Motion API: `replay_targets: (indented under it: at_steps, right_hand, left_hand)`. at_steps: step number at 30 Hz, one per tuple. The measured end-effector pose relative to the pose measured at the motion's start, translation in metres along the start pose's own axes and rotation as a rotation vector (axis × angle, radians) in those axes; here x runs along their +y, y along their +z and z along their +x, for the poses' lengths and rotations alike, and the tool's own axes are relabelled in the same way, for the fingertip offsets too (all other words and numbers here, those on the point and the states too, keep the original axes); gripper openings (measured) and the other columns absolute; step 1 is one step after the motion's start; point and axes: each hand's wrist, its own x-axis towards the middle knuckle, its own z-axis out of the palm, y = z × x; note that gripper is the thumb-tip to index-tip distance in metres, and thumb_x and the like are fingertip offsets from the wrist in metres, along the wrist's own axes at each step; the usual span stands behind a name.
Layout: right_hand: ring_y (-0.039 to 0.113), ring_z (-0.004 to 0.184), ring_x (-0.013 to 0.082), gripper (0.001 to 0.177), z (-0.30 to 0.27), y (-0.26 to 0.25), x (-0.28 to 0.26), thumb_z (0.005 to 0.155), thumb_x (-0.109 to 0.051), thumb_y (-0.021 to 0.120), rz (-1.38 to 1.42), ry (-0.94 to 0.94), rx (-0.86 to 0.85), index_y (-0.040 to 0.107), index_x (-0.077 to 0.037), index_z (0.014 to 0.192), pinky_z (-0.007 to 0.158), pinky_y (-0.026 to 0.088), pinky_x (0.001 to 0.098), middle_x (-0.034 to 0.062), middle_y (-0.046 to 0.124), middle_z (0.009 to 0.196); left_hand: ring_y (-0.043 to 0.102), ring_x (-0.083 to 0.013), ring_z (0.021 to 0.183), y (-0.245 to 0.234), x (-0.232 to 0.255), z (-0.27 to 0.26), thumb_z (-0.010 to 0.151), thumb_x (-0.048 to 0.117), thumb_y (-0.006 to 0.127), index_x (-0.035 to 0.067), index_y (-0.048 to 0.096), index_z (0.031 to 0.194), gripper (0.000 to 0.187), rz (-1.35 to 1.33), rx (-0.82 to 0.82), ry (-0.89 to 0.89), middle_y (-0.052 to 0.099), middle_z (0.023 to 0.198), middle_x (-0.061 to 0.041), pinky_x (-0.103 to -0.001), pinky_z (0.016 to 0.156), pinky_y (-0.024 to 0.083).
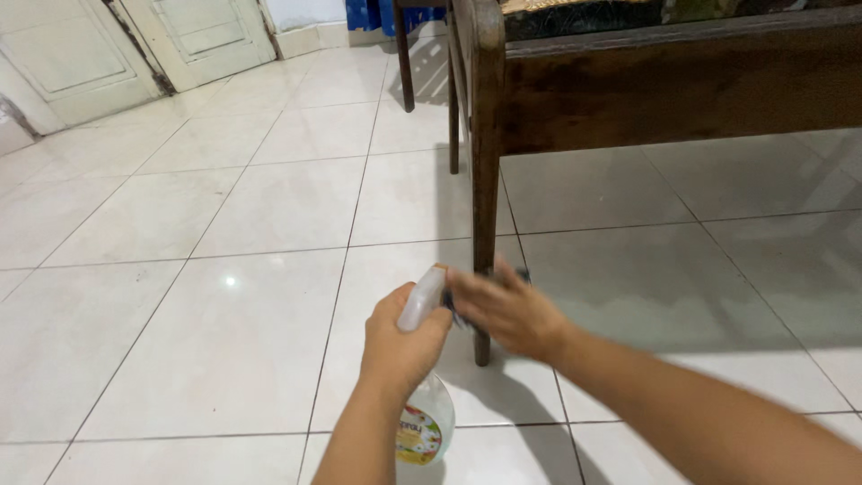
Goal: The person sprays a cleaning solution onto a cloth and wipes the wooden dining table and its legs. They move around the table to clean different sides and edges, including the tabletop and the legs, using circular and linear motions.
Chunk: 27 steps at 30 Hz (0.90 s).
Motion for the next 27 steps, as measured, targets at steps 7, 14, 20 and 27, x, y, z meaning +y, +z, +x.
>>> replay_targets:
  at_steps: [7, 14, 20, 27]
  right_hand:
    - [-0.01, 0.159, 0.0179, 0.056, 0.002, 0.034, -0.016, 0.101, -0.018, 0.045, 0.133, 0.298, 0.252, 0.047, -0.023, 0.156, 0.114, -0.021, 0.0669, 0.0034, 0.012, 0.174]
    - [-0.013, 0.154, 0.0256, 0.069, -0.003, 0.047, -0.046, 0.091, -0.022, 0.051, 0.058, 0.143, 0.087, 0.038, -0.021, 0.159, 0.106, -0.023, 0.0715, 0.0061, 0.009, 0.172]
    - [-0.011, 0.155, 0.023, 0.064, -0.014, 0.083, -0.081, 0.097, -0.03, 0.045, 0.082, -0.066, 0.025, 0.033, -0.022, 0.159, 0.108, -0.022, 0.069, 0.0037, 0.014, 0.171]
    - [-0.01, 0.159, 0.0187, 0.067, -0.013, 0.083, -0.049, 0.099, -0.019, 0.044, 0.123, 0.297, 0.463, 0.031, -0.026, 0.163, 0.119, -0.018, 0.065, -0.0047, 0.008, 0.172]
  left_hand:
    - [0.067, -0.0175, 0.072, -0.002, 0.004, 0.003, 0.073, 0.018, 0.068, 0.009, 0.074, 0.089, 0.02, 0.013, -0.038, -0.007, 0.073, 0.076, -0.007, -0.034, 0.069, 0.053]
    - [0.065, -0.0173, 0.07, 0.011, -0.008, 0.011, 0.075, 0.017, 0.066, 0.007, 0.072, 0.086, 0.016, 0.022, -0.016, -0.007, 0.071, 0.075, -0.008, -0.033, 0.067, 0.053]
    - [0.066, -0.016, 0.07, 0.022, -0.032, 0.005, 0.077, 0.018, 0.067, 0.007, 0.073, 0.088, 0.017, -0.01, -0.019, -0.01, 0.071, 0.075, -0.006, -0.032, 0.068, 0.053]
    - [0.065, -0.015, 0.072, 0.017, -0.027, 0.004, 0.077, 0.015, 0.064, 0.011, 0.073, 0.094, 0.02, -0.133, 0.001, -0.165, 0.071, 0.079, -0.004, -0.032, 0.069, 0.052]
